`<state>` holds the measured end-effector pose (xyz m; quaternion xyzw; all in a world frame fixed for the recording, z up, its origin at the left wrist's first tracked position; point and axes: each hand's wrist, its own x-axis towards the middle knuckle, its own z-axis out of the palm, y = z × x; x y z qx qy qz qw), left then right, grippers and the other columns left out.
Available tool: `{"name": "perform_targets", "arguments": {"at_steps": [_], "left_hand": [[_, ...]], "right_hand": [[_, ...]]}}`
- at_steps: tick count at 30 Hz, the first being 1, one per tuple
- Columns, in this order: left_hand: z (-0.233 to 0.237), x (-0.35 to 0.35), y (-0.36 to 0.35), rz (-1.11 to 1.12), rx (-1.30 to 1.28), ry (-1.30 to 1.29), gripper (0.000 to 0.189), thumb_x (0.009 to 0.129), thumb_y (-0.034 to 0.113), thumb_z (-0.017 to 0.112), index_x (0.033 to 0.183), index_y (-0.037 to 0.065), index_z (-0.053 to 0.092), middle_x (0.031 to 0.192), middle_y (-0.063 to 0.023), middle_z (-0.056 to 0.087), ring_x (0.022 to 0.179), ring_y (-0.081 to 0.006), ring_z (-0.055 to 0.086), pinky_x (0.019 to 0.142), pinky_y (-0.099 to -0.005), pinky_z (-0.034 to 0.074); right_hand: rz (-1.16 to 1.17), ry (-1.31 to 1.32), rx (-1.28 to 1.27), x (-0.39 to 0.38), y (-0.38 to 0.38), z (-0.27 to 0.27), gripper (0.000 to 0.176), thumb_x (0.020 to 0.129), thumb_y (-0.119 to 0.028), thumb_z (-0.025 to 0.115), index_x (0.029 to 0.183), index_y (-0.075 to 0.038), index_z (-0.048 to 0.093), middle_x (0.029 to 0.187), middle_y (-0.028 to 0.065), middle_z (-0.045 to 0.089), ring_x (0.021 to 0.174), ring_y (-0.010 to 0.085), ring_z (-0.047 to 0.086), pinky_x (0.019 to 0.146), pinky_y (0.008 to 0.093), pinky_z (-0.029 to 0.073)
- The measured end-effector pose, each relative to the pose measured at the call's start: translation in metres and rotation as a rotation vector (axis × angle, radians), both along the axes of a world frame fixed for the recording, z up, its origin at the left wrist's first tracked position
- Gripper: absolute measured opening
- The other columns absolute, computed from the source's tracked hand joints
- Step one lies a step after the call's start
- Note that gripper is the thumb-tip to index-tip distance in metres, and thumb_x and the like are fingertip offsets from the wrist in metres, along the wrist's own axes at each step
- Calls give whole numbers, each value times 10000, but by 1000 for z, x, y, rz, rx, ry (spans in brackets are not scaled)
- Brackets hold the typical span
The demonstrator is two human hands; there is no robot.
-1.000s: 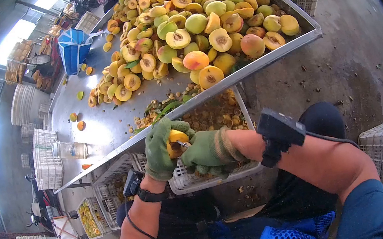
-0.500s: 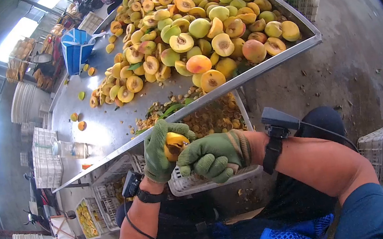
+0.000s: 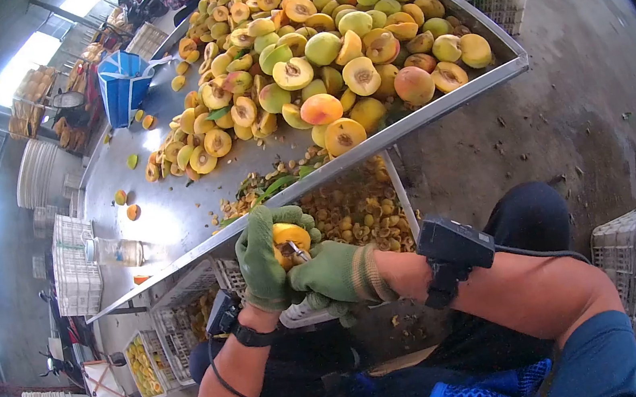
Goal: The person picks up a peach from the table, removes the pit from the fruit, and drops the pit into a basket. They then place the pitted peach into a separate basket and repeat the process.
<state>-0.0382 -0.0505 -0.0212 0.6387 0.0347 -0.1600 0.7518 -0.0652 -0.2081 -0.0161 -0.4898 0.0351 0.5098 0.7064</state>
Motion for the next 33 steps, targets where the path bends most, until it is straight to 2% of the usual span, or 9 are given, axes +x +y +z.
{"name": "perform_targets", "arguments": {"at_steps": [7, 10, 16, 18, 20, 25, 28, 30, 33], "left_hand": [[-6, -11, -3, -32, 46, -258, 687, 1033, 612, 414, 1112, -24, 660, 990, -145, 719, 857, -227, 713, 789, -369, 606], [-14, -10, 2, -54, 27, -283, 716, 1034, 631, 379, 1133, -22, 655, 1002, -148, 719, 873, -222, 711, 803, -362, 604], [18, -6, -1, -95, 28, -177, 657, 1037, 585, 438, 1140, -21, 670, 994, -146, 724, 874, -225, 711, 803, -347, 598], [26, -2, -2, -114, 75, -133, 633, 1036, 565, 460, 1131, -21, 677, 995, -148, 724, 872, -228, 712, 803, -349, 596], [23, -5, 1, -98, 93, -107, 629, 1025, 565, 485, 1113, -27, 682, 991, -151, 724, 866, -237, 712, 800, -365, 596], [4, -10, 1, -23, -40, -101, 675, 991, 614, 512, 1082, -33, 680, 945, -148, 720, 849, -249, 706, 786, -385, 596], [2, -12, -1, -9, -128, -51, 621, 1039, 537, 453, 1091, -40, 677, 953, -134, 716, 825, -220, 698, 773, -367, 592], [3, -12, -1, -25, -148, -4, 590, 1065, 492, 425, 1095, -41, 678, 956, -126, 715, 819, -206, 695, 770, -354, 589], [1, -10, 0, -55, -133, 9, 576, 1062, 485, 438, 1082, -34, 687, 940, -123, 717, 825, -207, 699, 770, -346, 586]], "right_hand": [[176, 293, 399, 7, -23, -4, 190, 961, -267, 552, 964, -91, 622, 532, -91, 425, 366, 68, 414, 330, 274, 358], [172, 282, 376, 8, -23, -1, 198, 963, -270, 552, 940, -98, 647, 536, -62, 472, 362, 105, 447, 335, 279, 385], [71, -390, -114, 3, -12, 11, 201, 911, -209, 594, 851, -34, 671, 601, 46, 585, 425, 214, 570, 371, 341, 468], [-7, -712, -8, 4, -3, -6, 210, 929, -239, 606, 893, -41, 665, 596, 23, 558, 406, 176, 535, 363, 328, 447], [-19, -647, 36, 1, 0, -10, 215, 936, -254, 613, 918, -45, 661, 589, 8, 542, 393, 157, 516, 361, 321, 439], [37, 114, 191, -4, -12, 12, 215, 940, -249, 609, 938, -39, 657, 559, 5, 525, 375, 165, 505, 347, 325, 441], [61, 263, 324, -2, -13, 9, 210, 961, -239, 593, 942, -39, 653, 543, 20, 519, 365, 165, 501, 322, 331, 426], [11, -125, 146, -6, -8, 7, 200, 971, -229, 591, 947, -39, 650, 544, 28, 524, 364, 164, 502, 313, 333, 419], [-4, -286, 50, -6, -8, 9, 168, 963, -197, 603, 959, -35, 646, 550, 41, 540, 355, 167, 497, 301, 335, 414]]}}
